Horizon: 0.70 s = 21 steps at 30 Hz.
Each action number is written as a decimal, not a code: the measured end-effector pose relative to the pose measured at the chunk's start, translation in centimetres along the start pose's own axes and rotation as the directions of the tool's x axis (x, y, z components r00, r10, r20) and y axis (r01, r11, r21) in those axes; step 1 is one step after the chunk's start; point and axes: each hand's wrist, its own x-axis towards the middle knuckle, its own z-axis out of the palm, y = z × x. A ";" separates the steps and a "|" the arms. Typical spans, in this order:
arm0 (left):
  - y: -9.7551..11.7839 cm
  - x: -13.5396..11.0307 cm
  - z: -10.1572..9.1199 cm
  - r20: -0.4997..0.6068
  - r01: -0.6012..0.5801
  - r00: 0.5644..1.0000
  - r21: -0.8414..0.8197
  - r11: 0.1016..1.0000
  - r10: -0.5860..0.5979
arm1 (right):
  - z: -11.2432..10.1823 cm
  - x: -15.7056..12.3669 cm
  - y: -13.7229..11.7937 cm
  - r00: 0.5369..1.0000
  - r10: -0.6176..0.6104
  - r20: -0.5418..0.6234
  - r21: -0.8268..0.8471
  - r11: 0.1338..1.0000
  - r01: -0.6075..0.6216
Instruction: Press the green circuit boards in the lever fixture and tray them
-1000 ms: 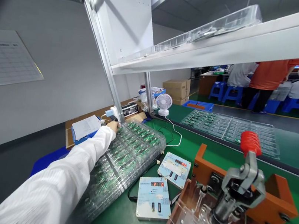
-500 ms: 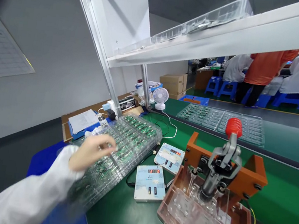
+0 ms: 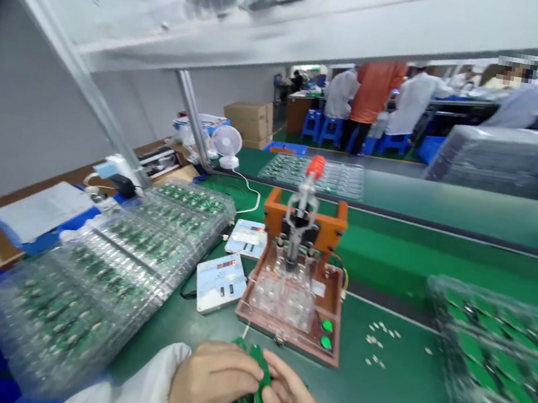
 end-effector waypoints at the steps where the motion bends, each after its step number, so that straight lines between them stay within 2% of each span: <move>1: -0.1 0.0 0.0 0.008 0.000 1.000 -0.023 1.000 0.000 | 0.1 0.0 -0.3 1.000 -0.005 -0.004 0.029 1.000 0.006; 5: 0.1 -0.2 0.1 0.015 0.072 0.997 -0.112 0.991 -0.071 | 1.0 0.0 -0.8 0.992 -0.065 -0.105 0.071 0.995 0.072; 7: 0.3 -0.3 0.2 -0.027 0.179 0.982 -0.137 0.974 -0.184 | 1.4 0.0 -0.8 0.982 -0.099 -0.159 0.054 0.993 0.109; 8: 0.4 -0.3 0.3 -0.066 0.259 0.960 -0.157 0.953 -0.272 | 1.5 0.0 -0.7 0.978 -0.112 -0.176 0.039 0.992 0.121; 10: 0.4 -0.3 0.5 -0.109 0.444 0.868 -0.264 0.856 -0.484 | 1.7 -0.1 -0.6 0.975 -0.122 -0.186 0.007 0.992 0.126; 12: -0.1 -0.4 0.9 0.002 0.601 0.754 -0.405 0.689 -0.657 | 1.7 -0.1 -0.5 0.977 -0.122 -0.173 -0.012 0.993 0.122; 15: -1.1 -0.7 1.5 0.239 0.728 0.641 -0.490 0.480 -0.729 | 1.7 -0.2 -0.4 0.981 -0.125 -0.151 -0.023 0.992 0.123; 18: -1.6 -0.9 1.7 0.282 0.726 0.597 -0.588 0.357 -0.751 | 1.6 -0.5 -0.6 0.973 -0.151 -0.173 -0.069 0.988 0.141; 21: -1.8 -0.7 1.0 0.224 0.666 0.596 -0.674 0.319 -0.771 | 1.4 -0.9 -1.1 0.950 -0.210 -0.232 -0.171 0.970 0.173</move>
